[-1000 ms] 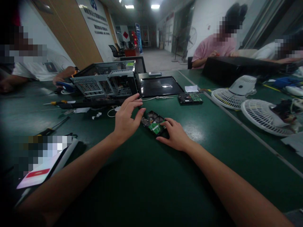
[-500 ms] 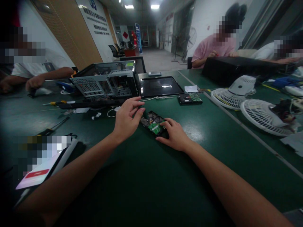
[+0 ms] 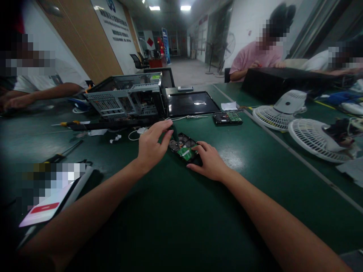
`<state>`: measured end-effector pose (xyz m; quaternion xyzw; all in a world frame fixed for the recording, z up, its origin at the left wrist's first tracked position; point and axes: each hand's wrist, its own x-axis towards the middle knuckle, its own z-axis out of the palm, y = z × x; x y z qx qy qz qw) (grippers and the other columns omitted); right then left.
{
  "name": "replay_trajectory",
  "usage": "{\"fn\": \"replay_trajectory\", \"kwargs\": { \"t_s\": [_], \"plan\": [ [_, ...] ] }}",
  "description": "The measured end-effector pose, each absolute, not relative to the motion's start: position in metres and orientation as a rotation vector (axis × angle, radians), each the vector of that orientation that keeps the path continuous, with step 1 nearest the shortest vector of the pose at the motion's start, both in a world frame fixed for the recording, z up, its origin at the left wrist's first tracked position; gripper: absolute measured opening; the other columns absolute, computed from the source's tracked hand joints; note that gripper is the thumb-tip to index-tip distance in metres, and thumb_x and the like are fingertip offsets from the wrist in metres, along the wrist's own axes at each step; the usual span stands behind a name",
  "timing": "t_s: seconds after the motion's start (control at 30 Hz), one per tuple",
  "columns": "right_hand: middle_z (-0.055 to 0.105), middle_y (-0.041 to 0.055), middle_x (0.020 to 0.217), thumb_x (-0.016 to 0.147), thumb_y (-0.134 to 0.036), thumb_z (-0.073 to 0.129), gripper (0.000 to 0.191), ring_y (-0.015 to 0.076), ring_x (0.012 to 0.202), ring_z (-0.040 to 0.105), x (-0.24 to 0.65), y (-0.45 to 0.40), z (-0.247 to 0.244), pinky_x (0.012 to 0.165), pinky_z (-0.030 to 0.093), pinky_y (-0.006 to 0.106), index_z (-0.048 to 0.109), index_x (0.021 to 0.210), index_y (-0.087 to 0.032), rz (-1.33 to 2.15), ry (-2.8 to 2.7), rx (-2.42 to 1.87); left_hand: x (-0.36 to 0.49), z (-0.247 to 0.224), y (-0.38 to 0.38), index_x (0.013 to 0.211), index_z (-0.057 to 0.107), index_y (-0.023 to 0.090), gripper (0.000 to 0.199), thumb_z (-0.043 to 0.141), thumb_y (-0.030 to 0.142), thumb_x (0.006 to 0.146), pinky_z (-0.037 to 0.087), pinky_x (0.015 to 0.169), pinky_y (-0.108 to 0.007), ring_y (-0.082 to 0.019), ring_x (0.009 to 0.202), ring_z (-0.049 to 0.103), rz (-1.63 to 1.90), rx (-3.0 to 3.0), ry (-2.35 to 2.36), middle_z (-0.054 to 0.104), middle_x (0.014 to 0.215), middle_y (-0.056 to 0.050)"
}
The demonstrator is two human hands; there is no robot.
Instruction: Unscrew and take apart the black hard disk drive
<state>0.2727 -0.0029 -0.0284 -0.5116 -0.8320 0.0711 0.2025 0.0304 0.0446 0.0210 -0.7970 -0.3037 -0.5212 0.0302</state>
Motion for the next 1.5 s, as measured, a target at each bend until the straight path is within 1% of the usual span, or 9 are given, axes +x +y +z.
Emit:
{"fn": "replay_trajectory", "kwargs": {
  "t_s": [0.33,0.57,0.67,0.8,0.93,1.07,1.27,1.43,1.5],
  "plan": [
    [0.05,0.0182,0.15,0.086,-0.058,0.071,0.061,0.0382,0.137,0.052,0.273,-0.002,-0.03,0.112,0.043,0.06,0.056,0.133,-0.024,0.197,-2.311,-1.399,0.033,0.013,0.044,0.115,0.058,0.019,0.032,0.077,0.026,0.091,0.064,0.091,-0.036,-0.022,0.119,0.065,-1.798,-2.501,-0.94,0.062,0.127,-0.009],
    [0.049,0.0188,0.151,0.086,-0.059,0.071,0.062,0.0378,0.137,0.052,0.273,-0.003,-0.029,0.113,0.043,0.059,0.056,0.133,-0.022,0.188,-2.323,-1.42,0.033,0.02,0.044,0.118,0.061,0.022,0.026,0.071,0.018,0.094,0.062,0.087,-0.035,-0.02,0.109,0.064,-1.745,-2.489,-1.031,0.061,0.119,-0.005],
    [0.049,0.0188,0.151,0.086,-0.059,0.071,0.062,0.0376,0.137,0.052,0.273,-0.003,-0.028,0.113,0.043,0.058,0.056,0.133,-0.021,0.19,-2.333,-1.428,0.032,0.023,0.043,0.122,0.063,0.024,0.03,0.067,0.011,0.095,0.059,0.088,-0.038,-0.019,0.102,0.063,-1.669,-2.452,-1.077,0.06,0.115,-0.005],
    [0.048,0.0191,0.152,0.087,-0.059,0.071,0.062,0.0377,0.138,0.051,0.273,-0.003,-0.027,0.113,0.044,0.058,0.056,0.133,-0.021,0.192,-2.333,-1.433,0.031,0.025,0.044,0.127,0.062,0.025,0.036,0.058,0.005,0.097,0.057,0.092,-0.04,-0.02,0.103,0.062,-1.596,-2.479,-1.076,0.062,0.114,-0.006],
    [0.049,0.0197,0.151,0.086,-0.059,0.071,0.062,0.0377,0.137,0.052,0.273,-0.003,-0.028,0.113,0.043,0.058,0.056,0.133,-0.02,0.192,-2.321,-1.423,0.03,0.026,0.043,0.127,0.062,0.024,0.031,0.061,0.013,0.099,0.057,0.092,-0.039,-0.02,0.104,0.063,-1.568,-2.498,-1.062,0.063,0.117,-0.006],
    [0.05,0.019,0.15,0.086,-0.06,0.071,0.061,0.0375,0.136,0.052,0.273,-0.003,-0.029,0.113,0.044,0.058,0.057,0.132,-0.021,0.189,-2.32,-1.414,0.029,0.027,0.043,0.117,0.065,0.023,0.02,0.069,0.022,0.097,0.058,0.088,-0.037,-0.02,0.102,0.065,-1.615,-2.471,-1.037,0.066,0.112,-0.004],
    [0.049,0.0187,0.151,0.086,-0.06,0.07,0.062,0.0377,0.137,0.051,0.273,-0.003,-0.029,0.113,0.043,0.059,0.056,0.132,-0.022,0.199,-2.318,-1.416,0.029,0.028,0.042,0.118,0.066,0.023,0.021,0.061,0.013,0.1,0.056,0.097,-0.039,-0.019,0.109,0.066,-1.619,-2.483,-0.966,0.069,0.115,-0.005],
    [0.049,0.0176,0.151,0.086,-0.06,0.071,0.06,0.0371,0.137,0.051,0.273,-0.003,-0.029,0.113,0.043,0.059,0.057,0.132,-0.023,0.193,-2.318,-1.405,0.03,0.026,0.042,0.121,0.068,0.025,0.024,0.06,0.014,0.1,0.057,0.09,-0.036,-0.019,0.105,0.065,-1.633,-2.411,-1.009,0.065,0.114,-0.006],
    [0.049,0.0179,0.151,0.086,-0.059,0.071,0.06,0.0371,0.137,0.051,0.273,-0.003,-0.029,0.113,0.043,0.059,0.056,0.132,-0.023,0.197,-2.318,-1.411,0.031,0.025,0.042,0.123,0.067,0.024,0.026,0.06,0.014,0.1,0.057,0.093,-0.037,-0.019,0.106,0.065,-1.625,-2.437,-0.991,0.066,0.116,-0.006]
  ]
}}
